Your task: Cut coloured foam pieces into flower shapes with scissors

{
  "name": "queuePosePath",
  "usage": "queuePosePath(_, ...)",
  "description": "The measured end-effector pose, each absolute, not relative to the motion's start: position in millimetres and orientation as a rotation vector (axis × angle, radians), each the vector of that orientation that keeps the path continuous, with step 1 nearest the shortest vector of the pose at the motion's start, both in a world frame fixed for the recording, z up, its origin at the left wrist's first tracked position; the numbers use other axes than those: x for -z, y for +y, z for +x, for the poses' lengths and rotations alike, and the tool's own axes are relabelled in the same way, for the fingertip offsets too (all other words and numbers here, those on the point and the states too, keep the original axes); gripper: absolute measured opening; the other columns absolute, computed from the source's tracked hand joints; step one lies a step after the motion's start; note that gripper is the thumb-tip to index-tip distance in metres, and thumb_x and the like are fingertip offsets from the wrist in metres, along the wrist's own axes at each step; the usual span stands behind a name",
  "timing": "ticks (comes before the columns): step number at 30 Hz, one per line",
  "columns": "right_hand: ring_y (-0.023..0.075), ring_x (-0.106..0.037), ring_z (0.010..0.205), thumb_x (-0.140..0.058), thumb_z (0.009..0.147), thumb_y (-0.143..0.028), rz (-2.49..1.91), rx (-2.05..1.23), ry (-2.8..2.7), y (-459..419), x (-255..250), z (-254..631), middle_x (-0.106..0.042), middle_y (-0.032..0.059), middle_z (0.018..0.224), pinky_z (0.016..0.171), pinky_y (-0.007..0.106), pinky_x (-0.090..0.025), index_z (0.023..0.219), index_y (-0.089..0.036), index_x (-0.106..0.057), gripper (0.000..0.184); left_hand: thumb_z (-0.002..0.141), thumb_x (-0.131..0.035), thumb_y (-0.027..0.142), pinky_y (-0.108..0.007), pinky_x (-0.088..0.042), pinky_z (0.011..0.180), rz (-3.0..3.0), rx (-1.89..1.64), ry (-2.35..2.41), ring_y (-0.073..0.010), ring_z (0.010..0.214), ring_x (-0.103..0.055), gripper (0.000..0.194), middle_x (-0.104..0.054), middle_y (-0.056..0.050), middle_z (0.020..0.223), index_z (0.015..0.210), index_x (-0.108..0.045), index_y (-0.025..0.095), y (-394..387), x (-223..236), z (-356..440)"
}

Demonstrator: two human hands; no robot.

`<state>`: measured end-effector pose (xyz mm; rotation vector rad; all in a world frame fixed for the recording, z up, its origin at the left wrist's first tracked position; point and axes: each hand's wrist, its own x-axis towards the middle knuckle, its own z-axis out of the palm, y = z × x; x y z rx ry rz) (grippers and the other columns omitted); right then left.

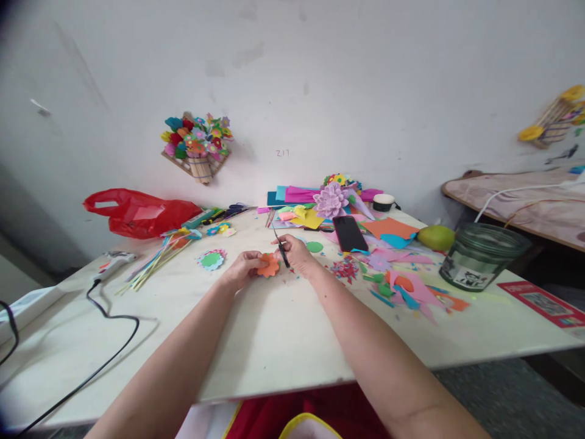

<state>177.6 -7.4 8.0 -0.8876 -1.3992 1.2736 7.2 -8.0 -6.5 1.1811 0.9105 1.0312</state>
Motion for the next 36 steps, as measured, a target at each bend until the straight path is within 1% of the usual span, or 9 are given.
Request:
queuePosePath(4, 0.0089, -0.049, 0.052, -0.066, 0.052, -0.015, -0.938, -1.292, -1.357, -3.4, -4.2, 177.9, -0.058, -0.0045, 0.061, 0.047, 0.02, -0.033, 0.085, -0.018, -0.057, 0.034, 0.049, -0.072, 0.02, -0.024, -0.034, 0.044, 1.141, -1.135, 0.905, -0.0109, 0.041, -0.05, 0.015, -0.061, -0.002, 0.05, 0.059, -0.064, 0.013, -9.7, 2.2, 7.4)
queuePosePath(6, 0.0085, -0.048, 0.05, -0.066, 0.052, -0.016, -0.956, -1.31, -1.333, -2.3, -1.9, 176.5, -0.057, -0.0049, 0.059, 0.045, 0.02, -0.031, 0.084, -0.018, -0.056, 0.034, 0.047, -0.074, 0.02, -0.024, -0.036, 0.046, 1.1, -1.199, 0.894, -0.01, 0.041, -0.048, 0.016, -0.059, -0.001, 0.048, 0.057, -0.063, 0.013, -10.7, -0.4, 8.6)
queuePosePath(8, 0.0082, -0.048, 0.049, -0.066, 0.052, -0.015, -0.949, -1.323, -1.31, -1.9, 0.1, 174.3, -0.056, -0.0054, 0.057, 0.045, 0.019, -0.031, 0.084, -0.018, -0.056, 0.033, 0.045, -0.074, 0.02, -0.025, -0.041, 0.051, 1.083, -1.217, 0.883, -0.012, 0.047, -0.053, 0.017, -0.063, -0.003, 0.054, 0.058, -0.065, 0.012, -11.0, -2.0, 9.8)
queuePosePath(12, 0.0074, -0.049, 0.048, -0.07, 0.051, -0.016, -0.929, -1.351, -1.294, -4.2, 0.3, 170.1, -0.056, -0.0058, 0.056, 0.044, 0.019, -0.033, 0.083, -0.017, -0.056, 0.035, 0.044, -0.075, 0.019, -0.026, -0.044, 0.055, 1.067, -1.293, 0.896, -0.0129, 0.051, -0.056, 0.016, -0.062, -0.002, 0.053, 0.054, -0.064, 0.013, -9.0, -1.5, 9.8)
queuePosePath(15, 0.0074, -0.049, 0.044, -0.071, 0.054, -0.02, -0.964, -1.396, -1.314, -7.3, -2.3, 170.3, -0.057, -0.0055, 0.055, 0.039, 0.018, -0.029, 0.085, -0.017, -0.055, 0.036, 0.045, -0.074, 0.019, -0.027, -0.045, 0.058, 1.071, -1.328, 0.89, -0.0139, 0.054, -0.058, 0.016, -0.064, -0.003, 0.056, 0.056, -0.065, 0.013, -6.7, 0.4, 7.7)
queuePosePath(19, 0.0083, -0.053, 0.043, -0.071, 0.061, -0.031, -0.984, -1.467, -1.404, -8.7, -2.3, 174.6, -0.059, -0.0028, 0.056, 0.033, 0.016, -0.023, 0.085, -0.016, -0.055, 0.033, 0.045, -0.073, 0.019, -0.026, -0.045, 0.059, 1.037, -1.385, 0.88, -0.0121, 0.053, -0.057, 0.017, -0.064, -0.002, 0.057, 0.059, -0.066, 0.013, -3.3, 3.3, 4.5)
queuePosePath(26, 0.0071, -0.054, 0.043, -0.061, 0.074, -0.052, -0.93, -1.454, -1.668, -5.2, 5.3, 182.1, -0.063, 0.0014, 0.061, 0.031, 0.016, -0.028, 0.076, -0.015, -0.056, 0.037, 0.044, -0.072, 0.018, -0.028, -0.048, 0.064, 0.942, -1.447, 0.856, -0.0138, 0.056, -0.06, 0.017, -0.066, -0.003, 0.06, 0.057, -0.063, 0.013, 0.8, 5.7, 2.4)
queuePosePath(31, 0.0079, -0.055, 0.043, -0.057, 0.076, -0.055, -0.942, -1.422, -1.794, -4.3, 4.8, 184.7, -0.063, 0.0024, 0.061, 0.03, 0.016, -0.028, 0.074, -0.014, -0.056, 0.041, 0.045, -0.07, 0.016, -0.028, -0.048, 0.064, 0.913, -1.458, 0.839, -0.0141, 0.057, -0.061, 0.015, -0.066, -0.003, 0.06, 0.058, -0.063, 0.013, -0.7, 3.4, 3.0)
queuePosePath(36, 0.0073, -0.054, 0.044, -0.057, 0.077, -0.051, -0.919, -1.391, -1.886, -5.7, 0.9, 189.0, -0.062, 0.0029, 0.06, 0.033, 0.016, -0.032, 0.07, -0.012, -0.057, 0.04, 0.046, -0.067, 0.014, -0.027, -0.047, 0.06, 0.874, -1.47, 0.833, -0.0135, 0.054, -0.059, 0.011, -0.065, -0.003, 0.057, 0.055, -0.061, 0.013, -0.1, 3.2, 2.6)
